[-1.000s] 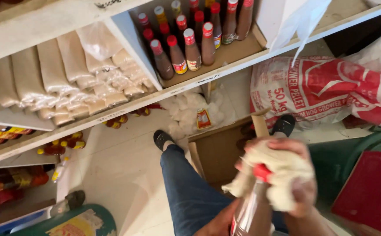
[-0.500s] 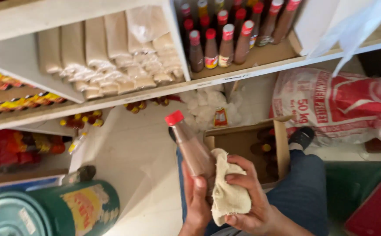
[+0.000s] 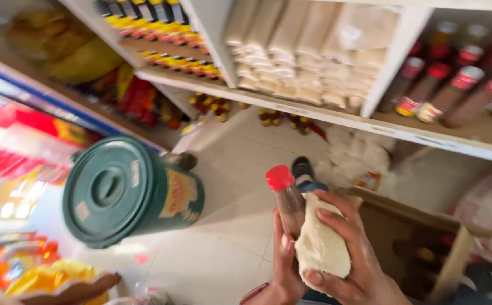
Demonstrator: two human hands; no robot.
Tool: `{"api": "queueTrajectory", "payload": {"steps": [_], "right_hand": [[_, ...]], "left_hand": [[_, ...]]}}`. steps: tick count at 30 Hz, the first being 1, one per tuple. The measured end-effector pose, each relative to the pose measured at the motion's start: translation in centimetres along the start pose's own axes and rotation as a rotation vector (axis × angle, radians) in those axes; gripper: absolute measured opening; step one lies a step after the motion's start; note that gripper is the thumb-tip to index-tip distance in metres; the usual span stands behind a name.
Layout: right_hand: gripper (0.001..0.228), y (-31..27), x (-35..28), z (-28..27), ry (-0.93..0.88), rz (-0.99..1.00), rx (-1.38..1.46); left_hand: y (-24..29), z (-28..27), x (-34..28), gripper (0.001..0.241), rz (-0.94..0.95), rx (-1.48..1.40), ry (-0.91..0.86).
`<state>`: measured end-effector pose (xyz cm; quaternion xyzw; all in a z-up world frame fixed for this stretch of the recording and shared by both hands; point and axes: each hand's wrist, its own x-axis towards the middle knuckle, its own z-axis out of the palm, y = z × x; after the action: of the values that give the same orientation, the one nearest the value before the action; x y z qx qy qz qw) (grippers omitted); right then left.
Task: Wiping down condiment bottles with a cloth and organizing them on a grocery store shelf.
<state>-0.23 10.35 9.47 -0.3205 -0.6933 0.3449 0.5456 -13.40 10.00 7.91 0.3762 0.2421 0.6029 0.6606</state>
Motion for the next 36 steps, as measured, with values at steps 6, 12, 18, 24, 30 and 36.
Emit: {"api": "queueTrajectory", "payload": {"steps": [6,12,18,24,30,36], "right_hand": [[0.09,6.7,-5.7,1.6,-0.088,0.037,-0.084],[0.071,2.8,0.5,2.1,-0.024,-0.12,-0.107],[0.08,0.7,2.7,1.9,-0.075,-0.027,-0.159],[0.1,7.7,-3.5,1.9,0.001,-0.187,-0.269],[0.092,4.8,-2.1,1.5,0.026,-0.066,-0.315],[0.084,1.0,1.4,0.5,-0.038,-0.014,-0.234]], "left_hand": [[1.3,-2.7,1.1,0.073,0.025,0.197,0.301],[1.1,-0.9,-0.2,0.063,0.17,0.167,0.151],[-0.8,-1.8,-0.7,0.059,0.174,0.231,0.116],[1.8,-2.1,0.3,0.057,0.124,0.153,0.19],[0.5,-0.8,-0.9,0.051,0.151,0.276,0.138],[-2.5,-1.3,-1.7,0.045,0.024,0.262,0.13]]}}
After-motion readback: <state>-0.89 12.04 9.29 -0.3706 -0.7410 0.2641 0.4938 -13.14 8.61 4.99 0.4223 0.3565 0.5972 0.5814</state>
